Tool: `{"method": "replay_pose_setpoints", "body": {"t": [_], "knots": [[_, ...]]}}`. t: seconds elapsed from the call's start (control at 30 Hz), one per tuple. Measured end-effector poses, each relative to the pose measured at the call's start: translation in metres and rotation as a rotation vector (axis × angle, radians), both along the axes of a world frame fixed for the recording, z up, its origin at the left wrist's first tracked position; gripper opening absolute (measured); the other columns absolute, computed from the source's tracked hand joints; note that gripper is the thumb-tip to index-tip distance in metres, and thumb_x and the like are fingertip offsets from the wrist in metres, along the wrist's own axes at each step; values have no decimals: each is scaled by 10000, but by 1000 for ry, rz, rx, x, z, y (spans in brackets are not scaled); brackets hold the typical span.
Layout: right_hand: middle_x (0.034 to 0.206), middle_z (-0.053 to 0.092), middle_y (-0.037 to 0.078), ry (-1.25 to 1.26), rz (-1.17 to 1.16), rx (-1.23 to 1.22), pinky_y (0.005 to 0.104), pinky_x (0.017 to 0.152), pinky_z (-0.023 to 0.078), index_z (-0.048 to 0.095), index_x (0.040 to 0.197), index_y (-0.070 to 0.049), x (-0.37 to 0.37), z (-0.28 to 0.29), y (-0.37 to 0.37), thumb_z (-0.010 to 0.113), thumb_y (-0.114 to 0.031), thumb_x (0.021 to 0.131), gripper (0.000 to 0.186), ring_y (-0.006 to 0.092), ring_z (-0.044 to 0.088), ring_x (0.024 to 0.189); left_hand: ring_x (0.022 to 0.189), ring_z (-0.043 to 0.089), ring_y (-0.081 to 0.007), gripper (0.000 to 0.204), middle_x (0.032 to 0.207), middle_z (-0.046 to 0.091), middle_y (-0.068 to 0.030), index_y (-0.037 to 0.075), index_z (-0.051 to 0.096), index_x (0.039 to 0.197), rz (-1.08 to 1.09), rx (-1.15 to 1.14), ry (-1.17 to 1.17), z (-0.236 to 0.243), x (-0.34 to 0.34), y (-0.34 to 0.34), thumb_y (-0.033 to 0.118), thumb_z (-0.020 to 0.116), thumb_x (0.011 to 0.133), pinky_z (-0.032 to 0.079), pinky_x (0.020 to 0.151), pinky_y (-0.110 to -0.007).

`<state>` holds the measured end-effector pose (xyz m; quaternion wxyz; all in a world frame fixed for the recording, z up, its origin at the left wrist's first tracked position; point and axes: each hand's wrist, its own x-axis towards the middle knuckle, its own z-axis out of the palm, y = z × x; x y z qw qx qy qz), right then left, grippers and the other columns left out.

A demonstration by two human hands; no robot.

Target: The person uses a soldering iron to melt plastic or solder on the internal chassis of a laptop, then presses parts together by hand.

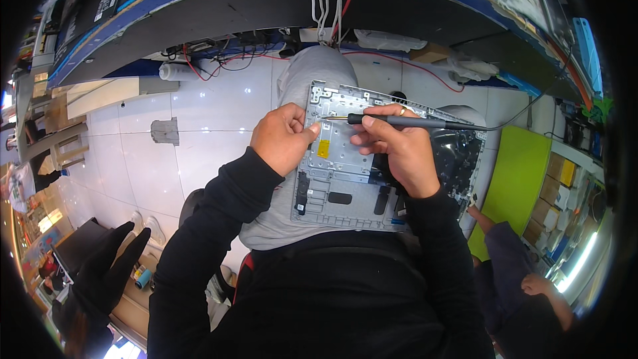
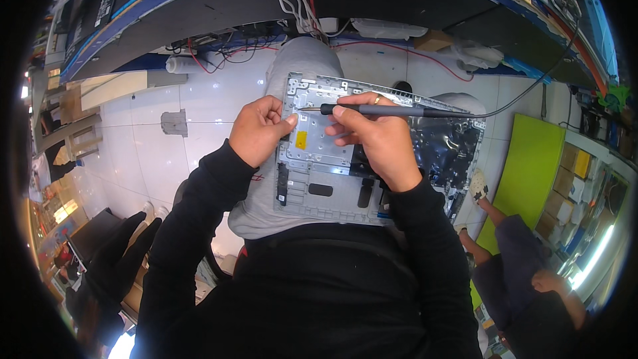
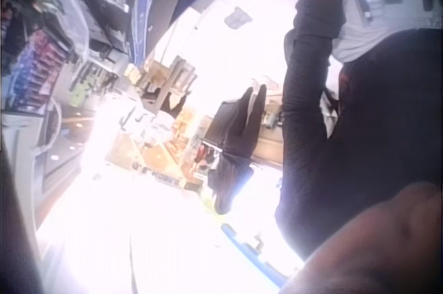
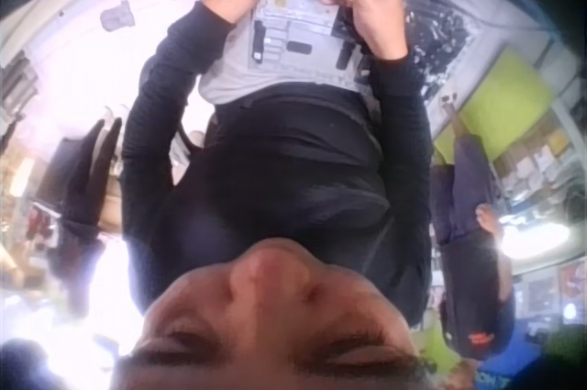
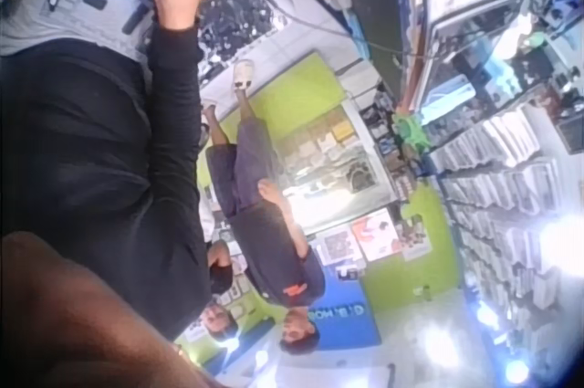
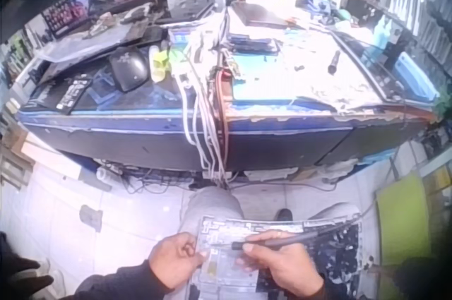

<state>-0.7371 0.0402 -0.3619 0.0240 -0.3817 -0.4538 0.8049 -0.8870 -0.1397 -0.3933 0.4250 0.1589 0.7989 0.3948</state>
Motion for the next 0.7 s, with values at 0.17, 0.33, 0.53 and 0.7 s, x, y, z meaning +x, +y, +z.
{"method": "replay_pose_setpoints", "body": {"t": [0.17,0.33,0.53,0.7], "knots": [[1037,742,171,-17,44,68,289,696,618,656,1174,65,-4,-1,-6,725,-92,977,261,228,772,886,645,407,-42,239,710,490,54,23,582,841,-3,-8,-7,1,0,2,121,786,917,347,578,-237],[1036,744,165,-21,40,56,281,690,618,663,1184,68,-5,1,-3,719,-87,977,265,227,774,882,602,524,-131,272,669,574,-16,29,614,842,-20,-30,17,-4,0,0,222,796,903,445,591,-322],[1048,744,165,-27,63,-5,280,685,625,675,1202,63,-1,3,4,717,-49,971,261,241,779,913,640,406,-44,235,706,491,54,21,589,845,4,-16,-4,1,2,2,122,788,917,347,574,-239],[1064,743,167,1,80,7,292,684,633,686,1199,50,5,2,5,718,-18,966,245,252,780,948,646,414,-46,233,714,498,52,22,593,844,3,-9,6,-1,3,3,121,791,914,355,581,-238]]}}
